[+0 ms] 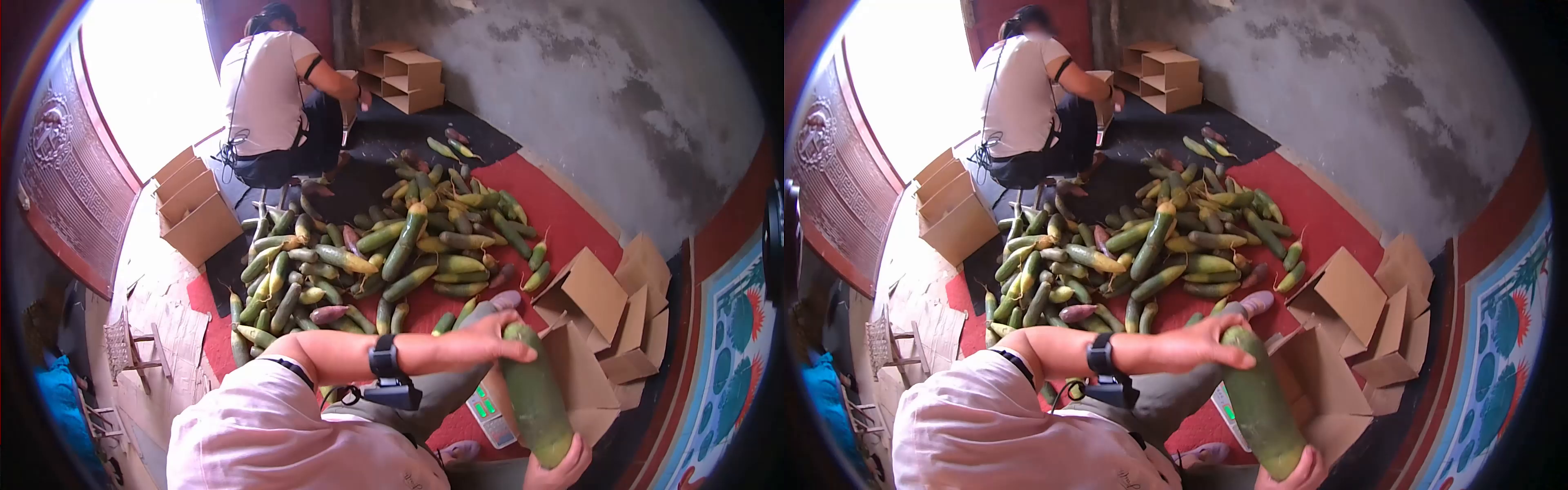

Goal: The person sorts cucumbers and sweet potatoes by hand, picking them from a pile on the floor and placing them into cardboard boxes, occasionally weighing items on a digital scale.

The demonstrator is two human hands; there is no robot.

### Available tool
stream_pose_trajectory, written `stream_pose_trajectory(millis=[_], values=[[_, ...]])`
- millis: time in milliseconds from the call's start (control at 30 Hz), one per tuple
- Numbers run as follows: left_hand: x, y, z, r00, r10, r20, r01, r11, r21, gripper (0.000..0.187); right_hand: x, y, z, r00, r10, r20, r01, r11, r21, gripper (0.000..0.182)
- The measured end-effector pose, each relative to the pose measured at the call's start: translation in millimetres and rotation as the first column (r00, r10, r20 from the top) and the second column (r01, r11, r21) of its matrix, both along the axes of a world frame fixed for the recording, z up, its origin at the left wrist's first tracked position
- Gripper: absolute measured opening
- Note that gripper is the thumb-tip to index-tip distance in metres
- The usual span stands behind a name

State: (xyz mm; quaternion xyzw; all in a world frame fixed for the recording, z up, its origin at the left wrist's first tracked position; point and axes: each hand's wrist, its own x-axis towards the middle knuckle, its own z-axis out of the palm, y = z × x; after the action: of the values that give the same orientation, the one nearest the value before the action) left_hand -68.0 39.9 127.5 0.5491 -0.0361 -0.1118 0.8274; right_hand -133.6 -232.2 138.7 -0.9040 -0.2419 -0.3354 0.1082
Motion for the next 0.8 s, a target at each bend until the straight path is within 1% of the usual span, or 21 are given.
stream_pose_trajectory(millis=[67, 100, 167, 233, 267, 300, 333, 367, 400, 433, 467, 500, 533, 567, 600, 633, 667, 700, 733, 767, 800], values=[[-1, -8, -3, 0.999, -0.045, -0.01, 0.045, 0.998, 0.049, 0.056, -7, -11, -5, 0.997, -0.075, -0.021, 0.073, 0.995, -0.067, 0.055], [0, -8, -2, 0.995, -0.1, 0.007, 0.098, 0.989, 0.107, 0.063, -9, -16, -9, 0.998, -0.068, -0.014, 0.067, 0.996, -0.065, 0.055], [4, 0, -11, 0.994, -0.103, 0.022, 0.101, 0.992, 0.074, 0.073, -10, -27, -13, 0.997, -0.069, -0.023, 0.068, 0.997, -0.032, 0.054], [3, 43, -4, 0.999, 0.052, -0.016, -0.043, 0.937, 0.346, 0.078, -11, -36, -12, 0.996, -0.091, -0.015, 0.09, 0.995, -0.048, 0.055], [14, 69, -34, 0.978, 0.199, 0.068, -0.209, 0.89, 0.405, 0.076, -10, -40, -12, 0.993, -0.115, -0.002, 0.114, 0.992, -0.058, 0.056], [17, 99, -37, 0.921, 0.36, 0.15, -0.387, 0.8, 0.458, 0.074, -7, -44, -12, 0.992, -0.123, -0.002, 0.123, 0.99, -0.071, 0.056], [25, 147, -61, 0.917, 0.283, 0.279, -0.395, 0.569, 0.721, 0.073, -6, -49, -14, 0.984, -0.168, -0.061, 0.166, 0.986, -0.034, 0.057], [12, 160, -50, 0.791, 0.578, 0.203, -0.575, 0.587, 0.569, 0.075, -7, -55, -16, 0.97, -0.208, -0.121, 0.21, 0.978, 0.0, 0.058], [13, 207, -85, 0.694, 0.646, 0.319, -0.593, 0.26, 0.762, 0.08, -6, -58, -18, 0.961, -0.234, -0.145, 0.24, 0.971, 0.02, 0.061], [11, 257, -125, 0.69, 0.597, 0.41, -0.502, -0.015, 0.865, 0.085, -4, -61, -19, 0.962, -0.228, -0.148, 0.233, 0.973, 0.011, 0.061], [-9, 266, -113, 0.711, 0.628, 0.316, -0.337, -0.091, 0.937, 0.089, -3, -65, -21, 0.954, -0.254, -0.157, 0.261, 0.965, 0.026, 0.061], [-24, 286, -136, 0.731, 0.633, 0.254, -0.191, -0.168, 0.967, 0.084, -2, -69, -21, 0.946, -0.28, -0.165, 0.29, 0.956, 0.042, 0.062], [-37, 289, -110, 0.858, 0.453, -0.244, 0.095, 0.327, 0.94, 0.07, 1, -73, -21, 0.947, -0.281, -0.155, 0.291, 0.956, 0.042, 0.062], [-38, 283, -120, 0.946, 0.26, -0.193, 0.114, 0.29, 0.95, 0.056, 3, -75, -21, 0.944, -0.294, -0.15, 0.3, 0.954, 0.019, 0.063], [-47, 273, -136, 0.987, 0.06, -0.151, 0.132, 0.249, 0.959, 0.045, 3, -77, -21, 0.942, -0.3, -0.153, 0.303, 0.953, -0.006, 0.063], [-36, 254, -138, 0.929, 0.029, -0.369, 0.355, 0.214, 0.91, 0.046, 5, -78, -23, 0.944, -0.294, -0.151, 0.297, 0.955, -0.002, 0.063], [-35, 231, -137, 0.957, 0.017, -0.289, 0.279, 0.22, 0.935, 0.049, 7, -79, -24, 0.94, -0.299, -0.164, 0.3, 0.954, -0.021, 0.063], [-28, 219, -157, 0.981, 0.0, -0.194, 0.187, 0.277, 0.943, 0.05, 8, -81, -26, 0.936, -0.306, -0.175, 0.303, 0.952, -0.042, 0.064], [-22, 189, -139, 0.982, 0.023, -0.189, 0.174, 0.295, 0.94, 0.049, 7, -83, -28, 0.937, -0.304, -0.172, 0.302, 0.953, -0.041, 0.064], [-18, 160, -123, 0.981, 0.108, -0.16, 0.097, 0.437, 0.894, 0.048, 8, -85, -32, 0.927, -0.312, -0.206, 0.307, 0.95, -0.056, 0.065], [-11, 145, -133, 0.996, 0.002, 0.094, -0.088, 0.364, 0.927, 0.045, 10, -86, -36, 0.917, -0.322, -0.236, 0.314, 0.947, -0.069, 0.065]])
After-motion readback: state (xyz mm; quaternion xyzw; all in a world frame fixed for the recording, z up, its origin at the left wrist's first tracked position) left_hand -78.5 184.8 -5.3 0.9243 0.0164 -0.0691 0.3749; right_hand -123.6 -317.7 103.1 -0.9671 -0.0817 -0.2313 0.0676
